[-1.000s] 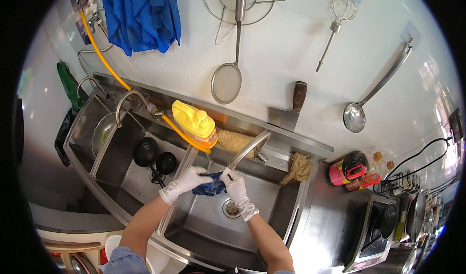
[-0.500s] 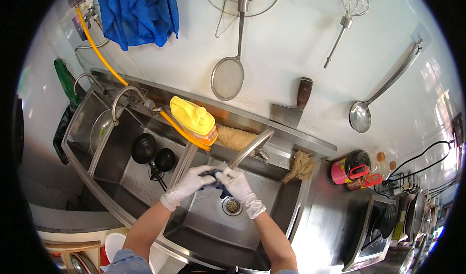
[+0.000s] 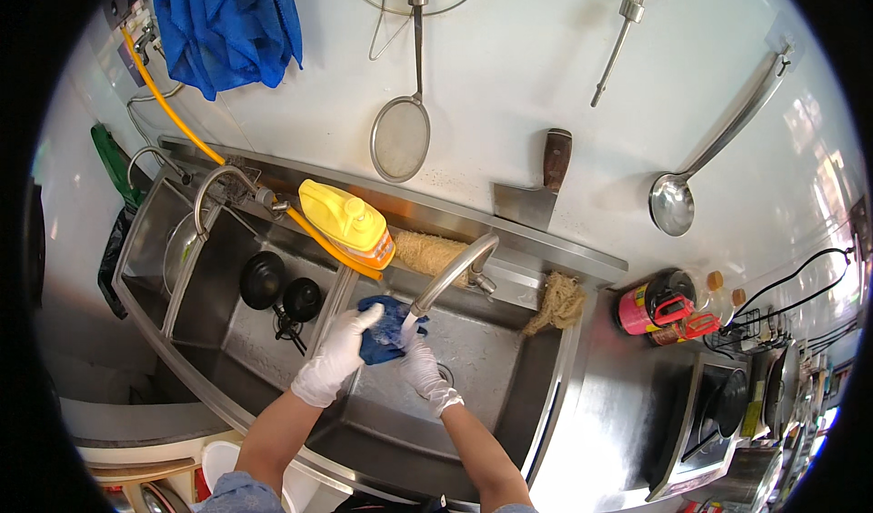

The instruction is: The person assembles a bowl of noodle soup by pouring broth from a saucepan into a bowl containing noodles and toppings, then adds chopped green onions and other garnishes. The person places the finished bowl on a tray and cleans the countertop with a cloth.

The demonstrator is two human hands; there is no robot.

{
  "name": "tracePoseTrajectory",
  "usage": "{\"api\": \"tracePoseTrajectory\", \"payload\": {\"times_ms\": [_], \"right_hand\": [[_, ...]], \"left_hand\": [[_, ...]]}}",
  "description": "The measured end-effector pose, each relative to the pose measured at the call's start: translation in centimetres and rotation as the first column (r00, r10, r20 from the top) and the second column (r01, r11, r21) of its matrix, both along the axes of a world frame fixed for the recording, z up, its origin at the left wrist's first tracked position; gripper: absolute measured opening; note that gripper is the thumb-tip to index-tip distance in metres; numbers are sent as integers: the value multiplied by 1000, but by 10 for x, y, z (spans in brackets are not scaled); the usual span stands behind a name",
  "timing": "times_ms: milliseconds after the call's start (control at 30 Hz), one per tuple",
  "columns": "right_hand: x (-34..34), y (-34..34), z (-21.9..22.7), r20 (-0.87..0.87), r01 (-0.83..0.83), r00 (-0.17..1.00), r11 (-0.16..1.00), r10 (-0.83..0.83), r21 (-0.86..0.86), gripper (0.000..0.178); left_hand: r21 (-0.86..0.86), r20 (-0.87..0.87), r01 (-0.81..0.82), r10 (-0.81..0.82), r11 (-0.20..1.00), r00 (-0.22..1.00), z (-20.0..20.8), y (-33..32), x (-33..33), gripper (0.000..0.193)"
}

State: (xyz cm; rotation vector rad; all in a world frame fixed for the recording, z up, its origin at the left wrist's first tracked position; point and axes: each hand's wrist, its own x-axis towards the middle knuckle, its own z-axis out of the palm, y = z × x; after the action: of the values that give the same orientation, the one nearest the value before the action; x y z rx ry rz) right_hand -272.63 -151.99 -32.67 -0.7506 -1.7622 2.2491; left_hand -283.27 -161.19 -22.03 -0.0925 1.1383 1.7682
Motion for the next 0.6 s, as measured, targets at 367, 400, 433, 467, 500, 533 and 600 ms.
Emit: {"api": "tracePoseTrajectory", "payload": {"times_ms": [367,400,433,467,500,533,600], "right_hand": [[-13,3,13,236,-147,971,873,38,466,30],[-14,1,14,175,-140,983,867,62,478,31],[-10,-3,16,115,-144,988,852,99,504,32],[-8,-1,16,89,-135,991,848,103,512,33],[1,0,18,24,-140,988,841,150,522,36],[10,4,19,72,-195,981,911,181,363,38],[24,16,19,59,-292,955,956,290,31,41]], "left_hand": [[-104,480,206,-132,973,867,-111,-10,8,58],[-24,459,127,-102,992,883,-122,-1,9,53],[57,441,47,-67,997,895,-131,6,9,48],[-16,409,106,-90,994,908,-139,11,4,43],[-91,377,163,-118,982,919,-144,15,-2,38],[-167,346,218,-150,961,926,-148,16,-6,34],[-241,411,218,-104,946,906,-149,13,-9,29]]}}
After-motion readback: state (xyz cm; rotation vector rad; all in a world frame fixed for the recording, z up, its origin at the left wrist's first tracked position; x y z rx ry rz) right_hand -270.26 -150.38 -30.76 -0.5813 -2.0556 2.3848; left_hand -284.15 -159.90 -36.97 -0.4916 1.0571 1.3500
